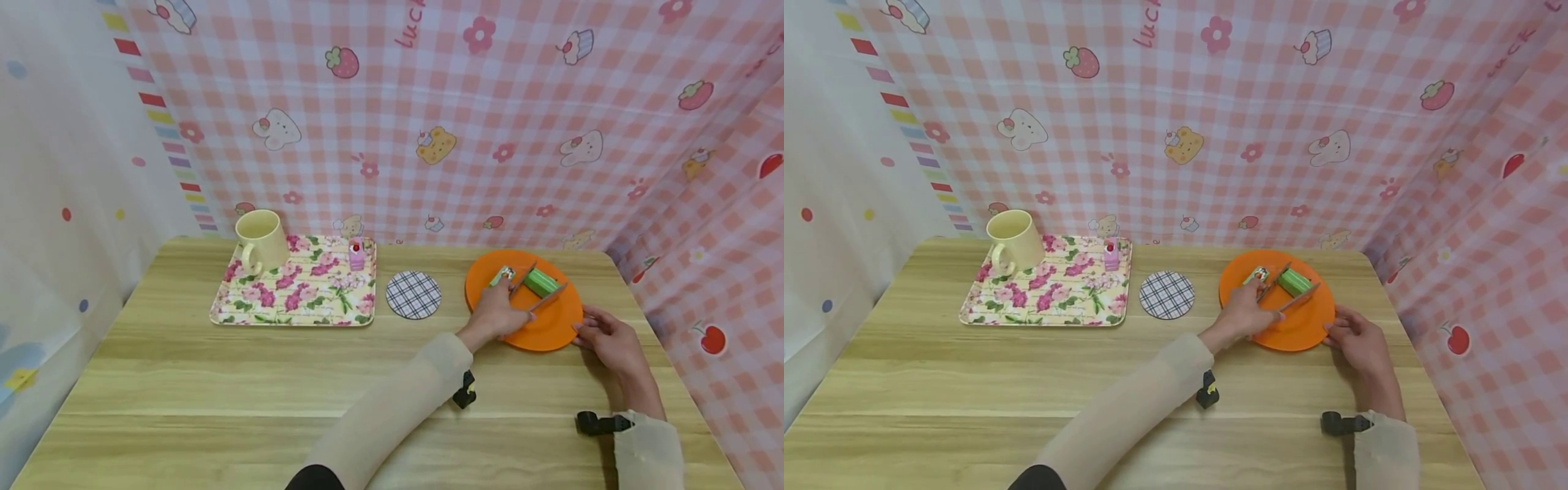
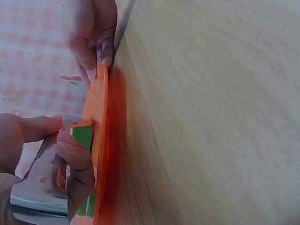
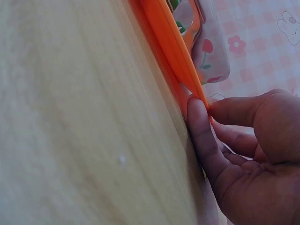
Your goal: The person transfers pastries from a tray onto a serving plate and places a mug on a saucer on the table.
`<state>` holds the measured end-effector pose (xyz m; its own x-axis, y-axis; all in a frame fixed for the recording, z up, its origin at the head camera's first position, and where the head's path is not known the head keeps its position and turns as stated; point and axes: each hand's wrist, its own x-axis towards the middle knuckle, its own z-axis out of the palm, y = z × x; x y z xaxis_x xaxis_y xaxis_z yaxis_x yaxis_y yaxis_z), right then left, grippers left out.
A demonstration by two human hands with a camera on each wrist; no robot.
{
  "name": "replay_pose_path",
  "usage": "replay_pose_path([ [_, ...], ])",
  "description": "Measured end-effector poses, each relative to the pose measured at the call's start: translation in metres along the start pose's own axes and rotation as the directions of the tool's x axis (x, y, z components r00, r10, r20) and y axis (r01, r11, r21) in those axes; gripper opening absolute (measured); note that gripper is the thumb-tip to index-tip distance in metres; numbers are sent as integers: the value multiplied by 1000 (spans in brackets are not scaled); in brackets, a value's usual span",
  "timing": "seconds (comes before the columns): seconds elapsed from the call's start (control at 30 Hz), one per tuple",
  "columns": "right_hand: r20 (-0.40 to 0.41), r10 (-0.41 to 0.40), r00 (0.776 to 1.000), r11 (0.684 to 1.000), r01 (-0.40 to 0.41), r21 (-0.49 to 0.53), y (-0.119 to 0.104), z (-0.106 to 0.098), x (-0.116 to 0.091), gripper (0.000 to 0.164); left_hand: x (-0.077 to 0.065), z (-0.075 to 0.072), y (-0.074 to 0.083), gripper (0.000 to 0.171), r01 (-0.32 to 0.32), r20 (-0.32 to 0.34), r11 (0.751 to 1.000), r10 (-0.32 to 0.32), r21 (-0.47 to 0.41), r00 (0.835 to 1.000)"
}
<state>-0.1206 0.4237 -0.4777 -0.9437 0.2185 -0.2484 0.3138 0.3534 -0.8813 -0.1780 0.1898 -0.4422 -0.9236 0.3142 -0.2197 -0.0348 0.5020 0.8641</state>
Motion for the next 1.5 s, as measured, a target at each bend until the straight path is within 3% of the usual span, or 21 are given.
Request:
replay_pose_path([
  [0.9, 7, -1, 1000, 1000, 1, 20, 1, 0, 0, 63, -2, -2, -1, 83, -23, -17, 999, 24, 40, 1000],
  [1.5, 13, 2, 1000, 1000, -2, -1, 2, -1, 2, 63, -9, -5, 5, 64, -82, -22, 995, 84, 60, 996],
])
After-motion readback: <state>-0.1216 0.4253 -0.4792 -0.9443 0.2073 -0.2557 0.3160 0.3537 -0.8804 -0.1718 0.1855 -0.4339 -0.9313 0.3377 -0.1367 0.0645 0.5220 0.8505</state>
